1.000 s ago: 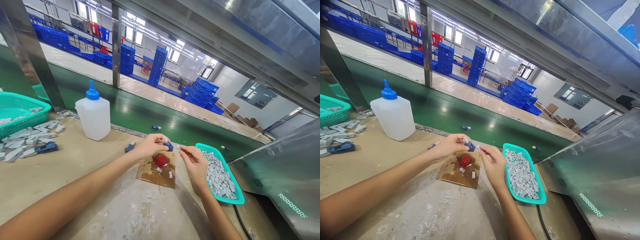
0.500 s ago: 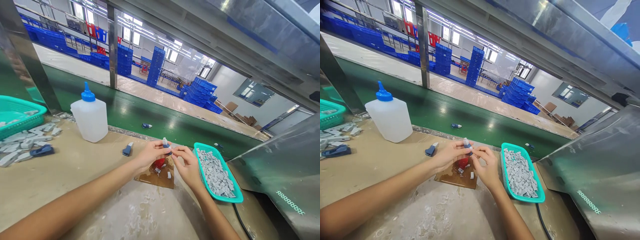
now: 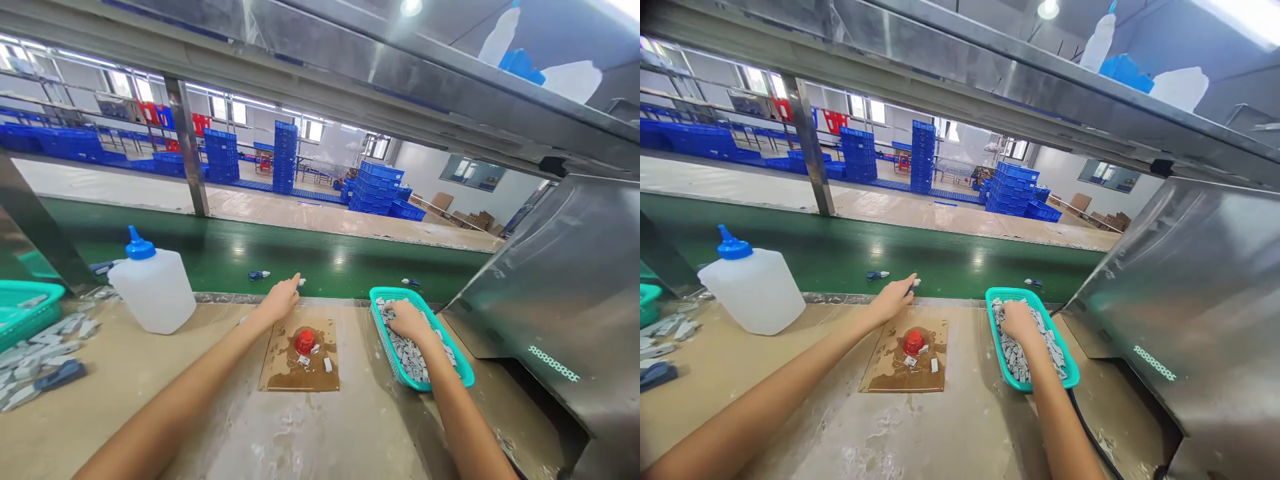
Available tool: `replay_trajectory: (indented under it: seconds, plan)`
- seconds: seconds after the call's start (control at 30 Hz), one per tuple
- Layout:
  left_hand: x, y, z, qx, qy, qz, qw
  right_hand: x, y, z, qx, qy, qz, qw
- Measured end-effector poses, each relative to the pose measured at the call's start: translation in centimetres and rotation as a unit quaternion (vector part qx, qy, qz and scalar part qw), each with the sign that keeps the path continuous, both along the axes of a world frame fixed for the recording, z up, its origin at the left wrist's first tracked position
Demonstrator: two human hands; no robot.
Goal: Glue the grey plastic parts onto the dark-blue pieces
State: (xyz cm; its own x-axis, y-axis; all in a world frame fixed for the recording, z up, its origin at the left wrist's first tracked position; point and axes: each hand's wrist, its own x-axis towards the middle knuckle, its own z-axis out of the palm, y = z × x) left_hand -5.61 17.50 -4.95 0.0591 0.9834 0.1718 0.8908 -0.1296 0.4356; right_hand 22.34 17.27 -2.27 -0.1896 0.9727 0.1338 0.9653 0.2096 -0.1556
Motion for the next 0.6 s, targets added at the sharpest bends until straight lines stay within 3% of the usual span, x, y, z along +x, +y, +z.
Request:
replay_trajectory:
  seconds: [0.07,0.17,0.3,0.43,0.6]
  plan:
    - [-0.8,1.3,-0.2,0.007,0.013,0.022,1.0,0.5,0.4,-0.8,-0.013,0.0,0.008,1.0]
    - [-2.9,2.5,-0.1,0.005,0.028,0.107,0.994,0.6,0.7,-1.4,-0.018,0.002,0.008,1.0]
    - [-6.7,2.5,-0.1,-0.042,0.021,0.214,0.976,0.7,1.1,-1.2,-0.015,0.032,0.005,0.999]
    - [-9.2,1.6,-0.1,-0.053,-0.004,0.222,0.974,0.8,1.3,-1.0,-0.005,0.093,-0.001,0.996]
    - [-8.8,1.1,1.5,-0.01,-0.075,0.233,0.969,0.4,1.2,-0.4,0.036,0.199,-0.012,0.979]
